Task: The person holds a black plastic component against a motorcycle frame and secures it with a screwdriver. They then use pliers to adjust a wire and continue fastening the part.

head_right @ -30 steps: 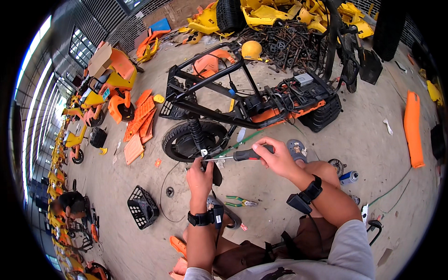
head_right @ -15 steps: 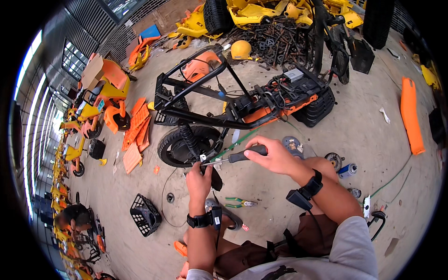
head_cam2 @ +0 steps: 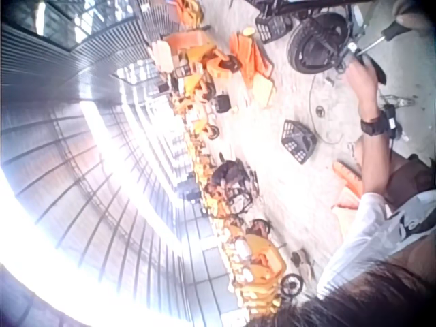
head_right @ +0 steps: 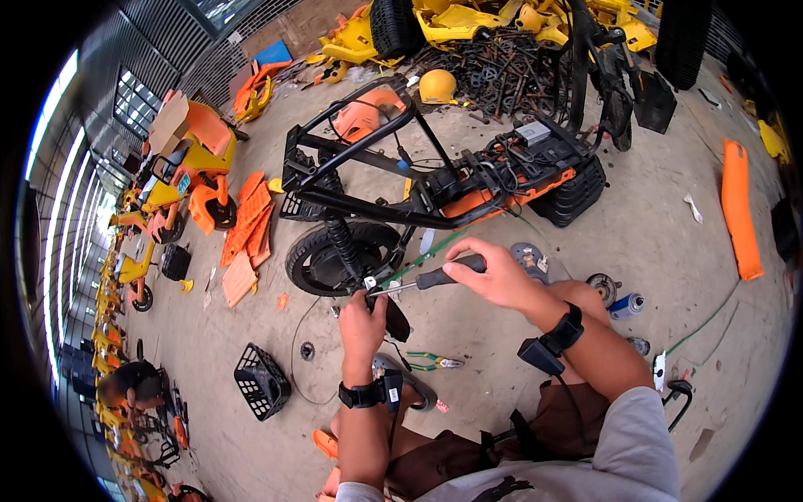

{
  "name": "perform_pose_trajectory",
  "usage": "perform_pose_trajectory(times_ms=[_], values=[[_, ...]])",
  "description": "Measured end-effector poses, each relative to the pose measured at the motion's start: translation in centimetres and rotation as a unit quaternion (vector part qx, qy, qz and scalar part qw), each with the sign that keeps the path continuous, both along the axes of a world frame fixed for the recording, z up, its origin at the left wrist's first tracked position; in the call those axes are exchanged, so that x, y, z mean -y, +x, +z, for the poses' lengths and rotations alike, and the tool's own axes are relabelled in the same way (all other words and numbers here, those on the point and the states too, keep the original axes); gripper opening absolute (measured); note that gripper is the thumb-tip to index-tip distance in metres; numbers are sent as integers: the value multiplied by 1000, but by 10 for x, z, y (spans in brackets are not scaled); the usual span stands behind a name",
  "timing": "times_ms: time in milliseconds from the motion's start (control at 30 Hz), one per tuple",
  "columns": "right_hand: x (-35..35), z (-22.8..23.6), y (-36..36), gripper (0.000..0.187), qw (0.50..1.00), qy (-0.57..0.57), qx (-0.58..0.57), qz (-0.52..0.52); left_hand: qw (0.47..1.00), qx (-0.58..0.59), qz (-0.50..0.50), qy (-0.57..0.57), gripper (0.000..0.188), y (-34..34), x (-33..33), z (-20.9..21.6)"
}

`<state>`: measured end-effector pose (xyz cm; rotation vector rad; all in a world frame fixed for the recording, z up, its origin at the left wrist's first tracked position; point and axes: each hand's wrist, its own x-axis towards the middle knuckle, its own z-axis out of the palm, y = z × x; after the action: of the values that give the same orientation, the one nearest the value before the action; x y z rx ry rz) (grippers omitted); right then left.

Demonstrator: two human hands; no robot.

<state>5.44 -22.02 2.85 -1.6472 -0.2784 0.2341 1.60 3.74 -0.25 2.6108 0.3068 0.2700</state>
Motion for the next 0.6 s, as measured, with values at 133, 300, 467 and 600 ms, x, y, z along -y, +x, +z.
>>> perform_pose_trajectory(times_ms=[133,300,467,600], values=[[-1,-1,-1,24,999,7,-47,20,1000,-2,5,-2,40,-2,-2,3],[-5,-4,-1,26,999,-15,-19,28,1000,23,4,3,38,-4,-7,0],[-9,-10,-2,29,978,-54,202,24,1000,7,12,7,32,-7,-15,1],[-16,-16,-3,30,984,27,179,-8,1000,12,14,-18,34,-9,-15,0]])
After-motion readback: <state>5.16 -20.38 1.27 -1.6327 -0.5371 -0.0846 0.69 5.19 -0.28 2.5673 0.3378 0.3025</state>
